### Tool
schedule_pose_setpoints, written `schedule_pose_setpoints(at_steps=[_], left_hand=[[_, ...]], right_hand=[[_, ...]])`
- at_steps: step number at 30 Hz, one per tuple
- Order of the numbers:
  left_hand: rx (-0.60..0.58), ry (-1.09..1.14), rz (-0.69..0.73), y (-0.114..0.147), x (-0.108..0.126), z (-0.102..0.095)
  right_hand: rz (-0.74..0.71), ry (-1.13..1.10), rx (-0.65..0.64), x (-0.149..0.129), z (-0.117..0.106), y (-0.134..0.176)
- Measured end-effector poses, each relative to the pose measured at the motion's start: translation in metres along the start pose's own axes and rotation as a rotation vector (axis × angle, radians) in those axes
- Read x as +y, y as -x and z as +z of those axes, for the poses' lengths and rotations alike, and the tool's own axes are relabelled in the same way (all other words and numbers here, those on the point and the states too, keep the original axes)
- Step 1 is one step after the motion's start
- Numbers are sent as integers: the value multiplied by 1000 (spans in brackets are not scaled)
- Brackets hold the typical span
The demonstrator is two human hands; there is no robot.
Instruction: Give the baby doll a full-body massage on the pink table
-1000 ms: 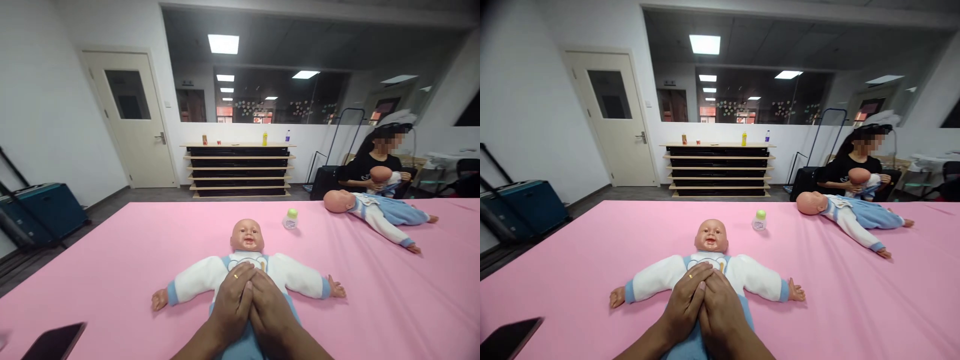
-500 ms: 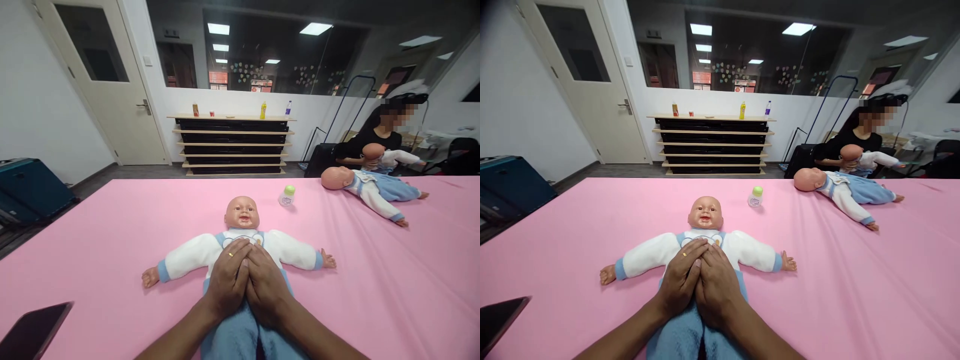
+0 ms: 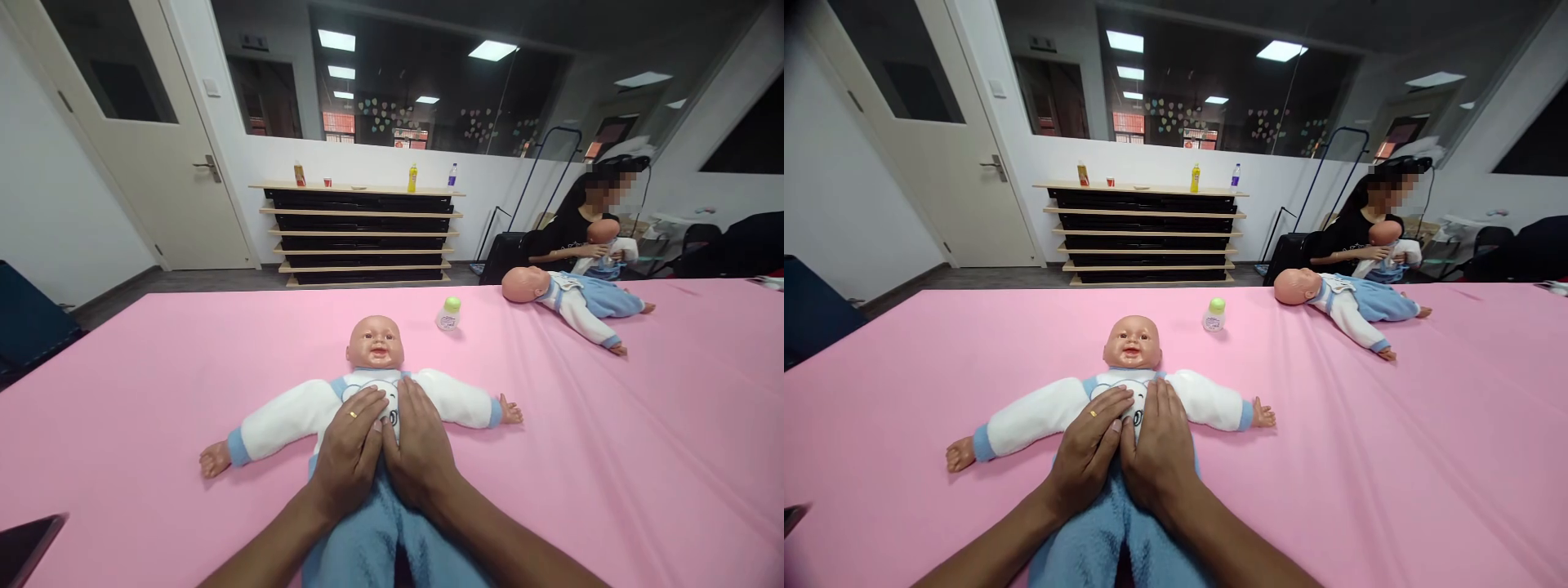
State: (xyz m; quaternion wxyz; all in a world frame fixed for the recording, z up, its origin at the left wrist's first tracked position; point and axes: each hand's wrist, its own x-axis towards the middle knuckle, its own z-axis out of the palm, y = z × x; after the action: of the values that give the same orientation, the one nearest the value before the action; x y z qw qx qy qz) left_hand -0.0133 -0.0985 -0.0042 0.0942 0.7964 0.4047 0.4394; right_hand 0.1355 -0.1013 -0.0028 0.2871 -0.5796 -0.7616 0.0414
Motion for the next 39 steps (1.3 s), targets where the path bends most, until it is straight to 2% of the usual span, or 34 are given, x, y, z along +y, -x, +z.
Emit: schedule_pose_setpoints(at_steps=[6, 9, 13, 17, 19, 22, 25, 27, 30, 34, 39], left_hand=[[-105, -104, 38, -2, 2, -5], [-133, -215, -35, -1, 1, -1], [23, -286, -149, 4, -2, 9], [150, -168, -86, 6, -2, 7], [136, -49, 32, 6, -1, 2], [64, 52, 230, 6, 0, -6], [-43, 10, 332, 6, 1, -10], [-92, -22, 353, 4, 2, -10], [-96, -38, 342, 3, 2, -10], [-109, -43, 328, 1, 4, -12], [-135, -67, 308, 1, 4, -13]], right_hand=[[66, -23, 92, 2, 10, 6], [78, -50, 192, 3, 14, 9], [20, -62, 265, 2, 8, 11], [-173, -125, 336, -3, -10, 11], [-344, -202, 300, -5, -17, 9], [-613, -286, 99, -5, -21, 3], [-708, -285, -51, -1, -14, -4], [-693, -281, -102, 1, -9, -9], [-621, -264, -147, 2, -5, -11], [-419, -196, -137, -3, -8, -7], [-125, -194, -54, -8, -12, -2]])
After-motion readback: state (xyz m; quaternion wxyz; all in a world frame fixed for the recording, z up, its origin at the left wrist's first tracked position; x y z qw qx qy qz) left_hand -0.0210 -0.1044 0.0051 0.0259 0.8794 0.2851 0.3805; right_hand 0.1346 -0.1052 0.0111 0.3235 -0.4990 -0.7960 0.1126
